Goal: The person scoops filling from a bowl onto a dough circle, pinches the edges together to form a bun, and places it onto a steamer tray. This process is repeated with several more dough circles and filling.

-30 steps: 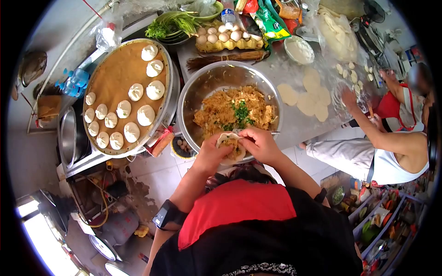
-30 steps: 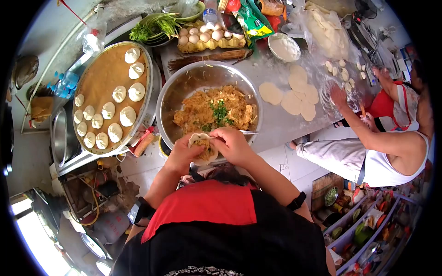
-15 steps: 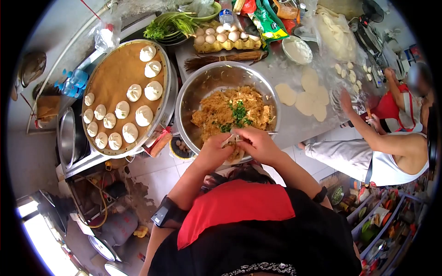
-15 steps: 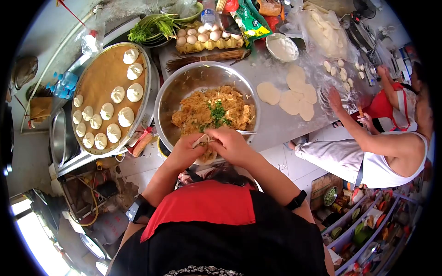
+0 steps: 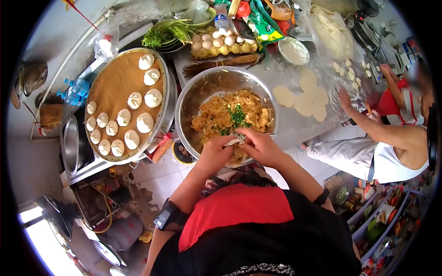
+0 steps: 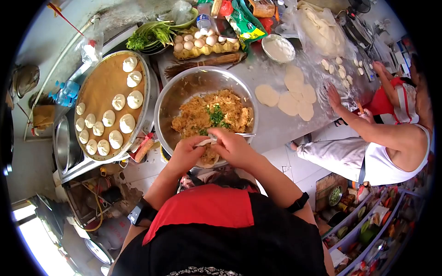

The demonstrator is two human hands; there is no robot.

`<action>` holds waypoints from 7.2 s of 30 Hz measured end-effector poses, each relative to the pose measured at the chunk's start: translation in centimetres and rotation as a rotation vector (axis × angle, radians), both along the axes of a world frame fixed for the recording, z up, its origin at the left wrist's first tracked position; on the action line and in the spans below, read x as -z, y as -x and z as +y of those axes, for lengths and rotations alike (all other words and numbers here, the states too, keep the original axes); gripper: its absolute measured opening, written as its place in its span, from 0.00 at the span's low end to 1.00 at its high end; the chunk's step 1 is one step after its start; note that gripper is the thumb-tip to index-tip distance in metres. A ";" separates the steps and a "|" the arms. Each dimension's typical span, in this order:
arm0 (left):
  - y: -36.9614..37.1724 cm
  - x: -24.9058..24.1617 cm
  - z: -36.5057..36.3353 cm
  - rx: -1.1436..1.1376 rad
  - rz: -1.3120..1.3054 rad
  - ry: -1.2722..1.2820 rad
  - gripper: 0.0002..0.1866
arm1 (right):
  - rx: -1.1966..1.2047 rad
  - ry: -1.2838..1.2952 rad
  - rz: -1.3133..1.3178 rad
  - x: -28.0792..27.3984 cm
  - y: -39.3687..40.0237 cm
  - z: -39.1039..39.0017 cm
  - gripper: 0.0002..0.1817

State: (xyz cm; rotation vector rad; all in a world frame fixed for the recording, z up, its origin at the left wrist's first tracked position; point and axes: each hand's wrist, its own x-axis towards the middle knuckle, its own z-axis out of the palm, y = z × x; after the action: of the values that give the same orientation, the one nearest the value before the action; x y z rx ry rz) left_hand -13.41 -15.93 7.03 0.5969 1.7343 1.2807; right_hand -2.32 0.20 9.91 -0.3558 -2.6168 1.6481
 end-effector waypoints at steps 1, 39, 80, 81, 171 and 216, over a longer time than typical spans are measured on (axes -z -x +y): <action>0.1 -0.4 0.2 0.041 0.138 0.051 0.17 | -0.039 -0.054 0.073 1.4 0.1 0.1 0.09; -1.3 -0.3 -0.8 0.093 0.512 -0.150 0.18 | 0.042 -0.061 0.091 1.0 -1.1 -1.8 0.08; -1.5 -1.5 2.8 -0.243 -0.780 -0.222 0.42 | 0.120 0.159 0.036 -2.2 -0.5 -1.1 0.10; -1.7 -1.6 2.9 -0.285 -0.886 -0.171 0.42 | 0.060 0.081 -0.023 -3.1 -0.4 -1.0 0.10; 39.3 7.7 -7.8 -0.619 0.449 0.212 0.24 | 0.759 1.231 0.109 -0.8 5.9 -9.9 0.29; 10.6 -2.1 -15.3 -0.756 0.610 0.206 0.21 | 1.463 -0.056 -0.188 21.1 -16.7 28.7 0.31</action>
State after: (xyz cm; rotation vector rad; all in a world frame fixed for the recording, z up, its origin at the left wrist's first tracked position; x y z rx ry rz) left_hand -24.01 -31.27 9.12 0.2037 2.7314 1.4673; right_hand 14.37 28.94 -11.22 -1.8367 -1.4919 0.9335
